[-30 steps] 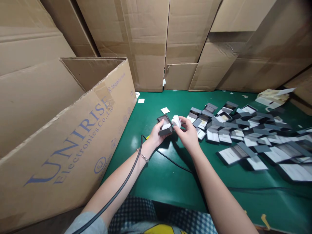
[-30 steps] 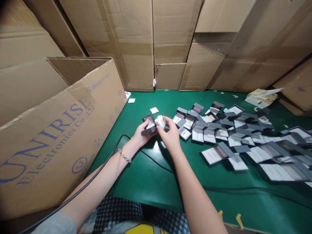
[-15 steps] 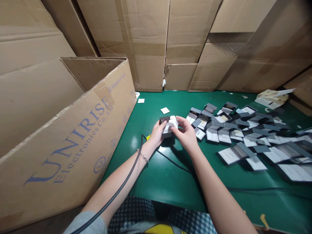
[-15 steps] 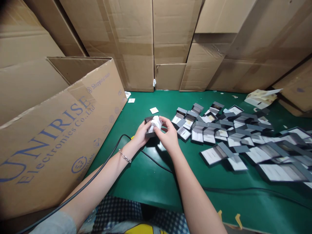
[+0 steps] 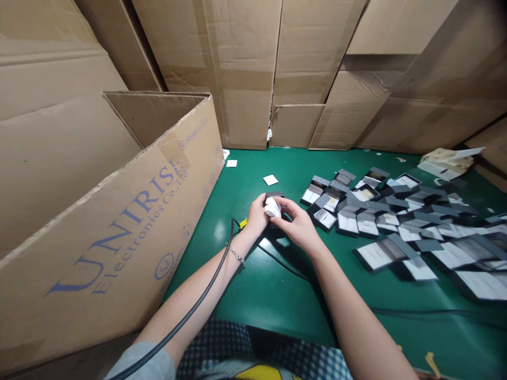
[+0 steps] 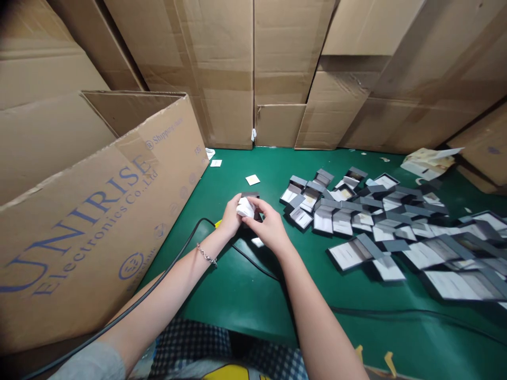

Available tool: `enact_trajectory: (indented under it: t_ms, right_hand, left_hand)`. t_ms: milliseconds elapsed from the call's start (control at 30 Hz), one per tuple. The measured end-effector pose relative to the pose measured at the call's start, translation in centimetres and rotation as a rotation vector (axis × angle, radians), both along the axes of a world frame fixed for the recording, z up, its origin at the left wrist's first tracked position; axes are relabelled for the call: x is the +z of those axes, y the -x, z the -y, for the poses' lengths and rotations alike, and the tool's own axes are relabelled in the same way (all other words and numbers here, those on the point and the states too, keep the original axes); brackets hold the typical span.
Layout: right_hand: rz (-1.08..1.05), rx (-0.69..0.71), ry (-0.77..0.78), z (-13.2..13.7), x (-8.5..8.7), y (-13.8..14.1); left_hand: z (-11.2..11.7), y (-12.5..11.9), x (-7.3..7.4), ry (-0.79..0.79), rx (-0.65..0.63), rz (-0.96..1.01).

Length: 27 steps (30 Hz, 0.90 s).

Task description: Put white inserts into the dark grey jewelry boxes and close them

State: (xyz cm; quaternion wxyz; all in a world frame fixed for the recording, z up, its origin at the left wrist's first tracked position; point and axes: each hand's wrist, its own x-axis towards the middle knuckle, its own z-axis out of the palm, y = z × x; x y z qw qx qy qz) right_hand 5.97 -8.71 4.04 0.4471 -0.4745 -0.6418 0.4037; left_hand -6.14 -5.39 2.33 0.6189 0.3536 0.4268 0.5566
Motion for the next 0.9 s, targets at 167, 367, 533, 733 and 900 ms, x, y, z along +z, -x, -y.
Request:
enact_trajectory:
  t_ms: [167,367,533,733,900]
  right_hand:
    - [-0.01,0.018,0.026,-0.2,0.4,-0.6]
    - [0.023,0.035,0.103,0.1,1.2,-0.8]
    - [0.101,0.002,0.045,0.2,1.3,-0.8]
    - [0.22,-0.086,-0.029,0.2,0.9,-0.2]
    - [0.294,-0.119,-0.148,0.6,0.8,0.5]
  left_hand:
    - [-0.3,-0.1,-0.2,-0.098,0.008,-0.127]
    - [-0.5,-0.1,-0.6,-0.117,0.017,-0.173]
    - [-0.4,-0.2,-0.6,-0.112,0.046,-0.213]
    - [-0.1,-0.3,-0.6,-0.161,0.098,-0.385]
    - [-0.1,-0.4,-0.7,-0.187,0.102,-0.493]
